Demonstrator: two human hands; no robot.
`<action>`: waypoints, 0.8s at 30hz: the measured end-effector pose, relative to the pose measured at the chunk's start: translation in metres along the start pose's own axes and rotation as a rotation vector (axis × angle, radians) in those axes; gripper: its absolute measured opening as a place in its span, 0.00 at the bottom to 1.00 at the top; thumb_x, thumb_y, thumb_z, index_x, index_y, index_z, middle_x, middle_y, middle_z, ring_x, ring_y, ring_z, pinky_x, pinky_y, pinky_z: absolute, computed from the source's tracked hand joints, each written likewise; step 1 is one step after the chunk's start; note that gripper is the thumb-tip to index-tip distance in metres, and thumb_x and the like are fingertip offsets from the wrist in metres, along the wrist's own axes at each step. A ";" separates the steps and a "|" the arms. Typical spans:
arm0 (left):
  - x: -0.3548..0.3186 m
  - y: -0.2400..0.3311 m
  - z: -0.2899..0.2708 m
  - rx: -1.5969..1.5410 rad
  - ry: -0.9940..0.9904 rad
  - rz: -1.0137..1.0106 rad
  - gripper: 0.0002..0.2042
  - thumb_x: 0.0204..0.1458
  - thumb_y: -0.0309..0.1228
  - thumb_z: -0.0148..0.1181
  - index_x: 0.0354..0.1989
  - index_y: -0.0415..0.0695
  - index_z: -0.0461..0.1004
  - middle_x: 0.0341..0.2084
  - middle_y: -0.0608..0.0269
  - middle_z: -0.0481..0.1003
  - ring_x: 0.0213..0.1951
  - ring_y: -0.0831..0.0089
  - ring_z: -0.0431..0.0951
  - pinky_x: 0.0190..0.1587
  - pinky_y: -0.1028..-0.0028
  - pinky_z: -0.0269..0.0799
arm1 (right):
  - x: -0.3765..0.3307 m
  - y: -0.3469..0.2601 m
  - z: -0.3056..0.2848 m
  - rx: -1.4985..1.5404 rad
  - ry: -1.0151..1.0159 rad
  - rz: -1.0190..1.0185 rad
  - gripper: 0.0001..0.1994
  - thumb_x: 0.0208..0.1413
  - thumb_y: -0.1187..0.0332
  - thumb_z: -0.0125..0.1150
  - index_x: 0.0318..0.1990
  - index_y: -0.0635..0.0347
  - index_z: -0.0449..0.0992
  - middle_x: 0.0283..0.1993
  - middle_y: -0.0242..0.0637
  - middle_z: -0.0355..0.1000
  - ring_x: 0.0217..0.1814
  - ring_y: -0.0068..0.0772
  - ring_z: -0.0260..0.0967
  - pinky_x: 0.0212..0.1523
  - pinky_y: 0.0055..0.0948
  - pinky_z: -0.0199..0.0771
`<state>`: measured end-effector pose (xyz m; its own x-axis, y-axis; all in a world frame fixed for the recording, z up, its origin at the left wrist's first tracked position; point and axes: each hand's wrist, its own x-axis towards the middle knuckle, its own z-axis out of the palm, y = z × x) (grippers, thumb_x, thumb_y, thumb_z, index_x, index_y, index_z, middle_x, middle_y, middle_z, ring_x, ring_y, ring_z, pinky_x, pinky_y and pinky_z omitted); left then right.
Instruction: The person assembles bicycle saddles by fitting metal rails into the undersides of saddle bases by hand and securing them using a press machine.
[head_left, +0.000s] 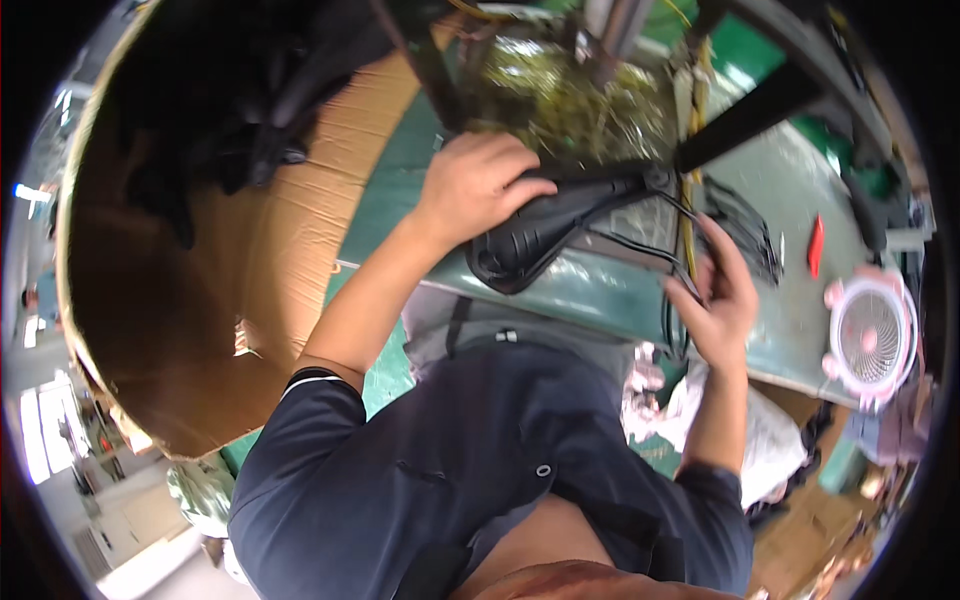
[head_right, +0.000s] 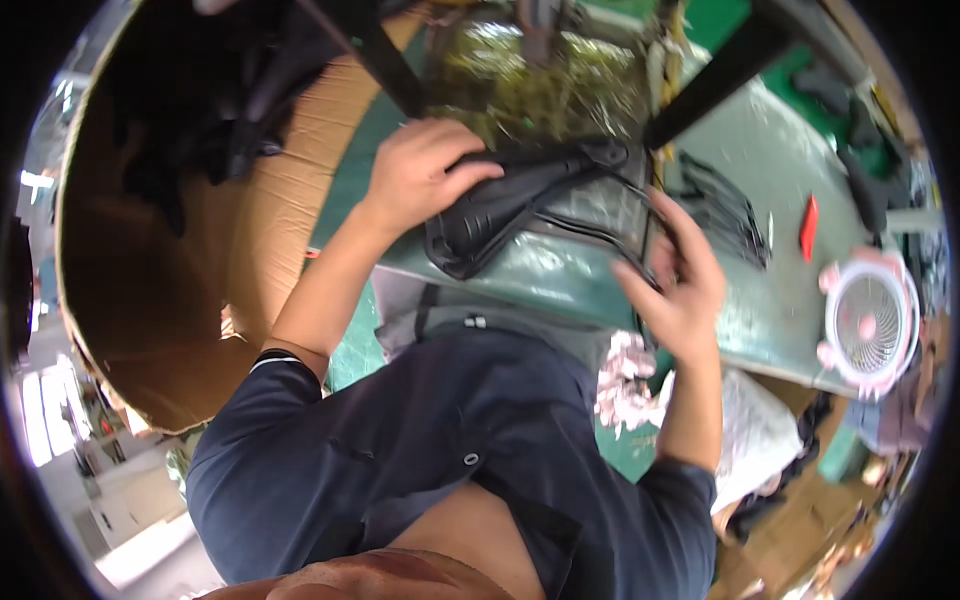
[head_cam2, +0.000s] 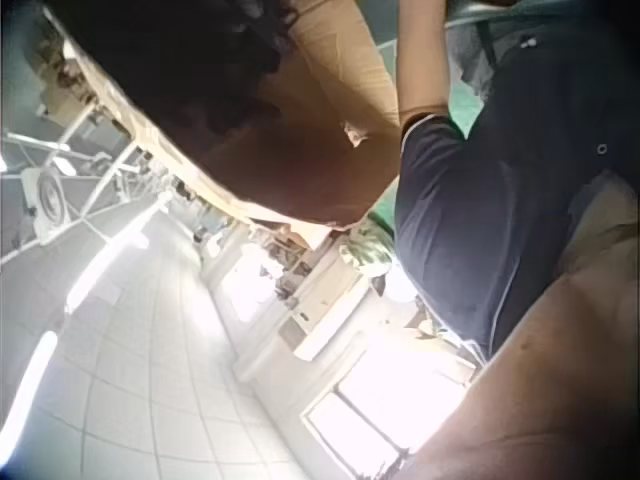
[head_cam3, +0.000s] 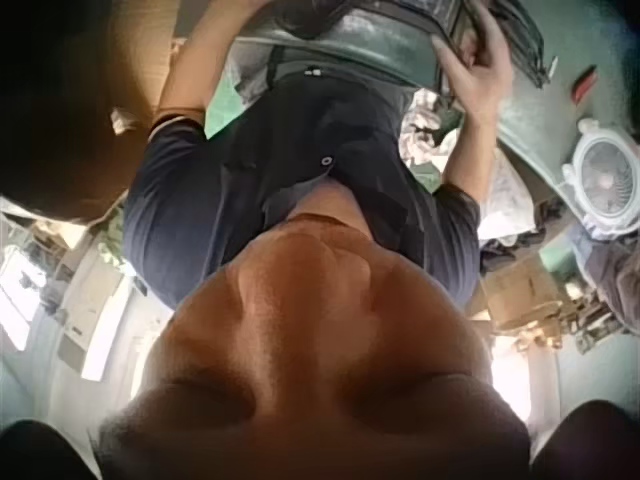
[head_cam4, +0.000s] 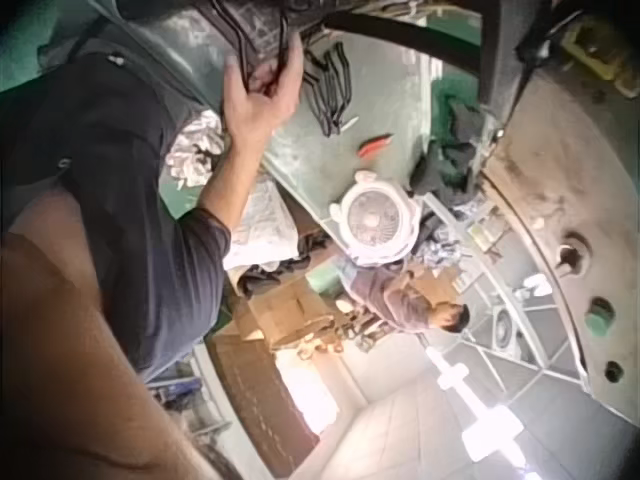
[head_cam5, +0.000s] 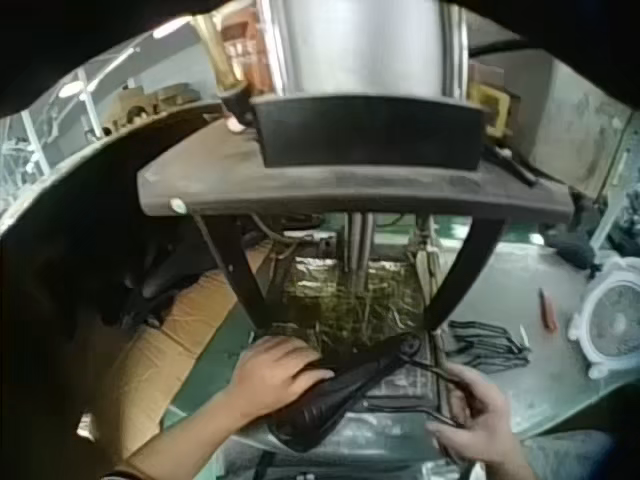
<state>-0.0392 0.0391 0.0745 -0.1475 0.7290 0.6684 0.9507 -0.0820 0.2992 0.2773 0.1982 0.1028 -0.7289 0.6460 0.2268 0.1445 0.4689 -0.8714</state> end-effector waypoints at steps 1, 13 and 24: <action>-0.001 0.001 0.005 0.012 0.023 0.016 0.15 0.47 0.42 0.81 0.33 0.45 0.84 0.34 0.62 0.83 0.38 0.58 0.84 0.41 0.61 0.78 | 0.007 -0.010 0.010 0.019 -0.108 -0.011 0.35 0.50 0.74 0.82 0.69 0.61 0.78 0.31 0.21 0.60 0.30 0.15 0.56 0.32 0.21 0.61; -0.065 0.000 0.028 -0.554 0.351 -0.539 0.16 0.78 0.33 0.52 0.50 0.32 0.83 0.49 0.56 0.86 0.49 0.74 0.81 0.57 0.75 0.73 | 0.028 0.012 0.087 -0.263 -0.057 -0.375 0.11 0.60 0.71 0.74 0.49 0.51 0.90 0.23 0.32 0.68 0.20 0.35 0.68 0.23 0.35 0.68; -0.062 0.001 0.037 -0.453 0.445 -0.464 0.11 0.71 0.29 0.62 0.44 0.32 0.87 0.40 0.54 0.87 0.42 0.67 0.85 0.48 0.72 0.78 | 0.040 -0.015 0.078 -0.328 -0.161 -0.518 0.12 0.55 0.69 0.76 0.47 0.51 0.90 0.23 0.31 0.67 0.21 0.37 0.70 0.22 0.37 0.69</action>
<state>-0.0189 0.0190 0.0082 -0.6884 0.4237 0.5887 0.5757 -0.1747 0.7988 0.1936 0.1700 0.0909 -0.8471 0.1992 0.4927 -0.0749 0.8731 -0.4818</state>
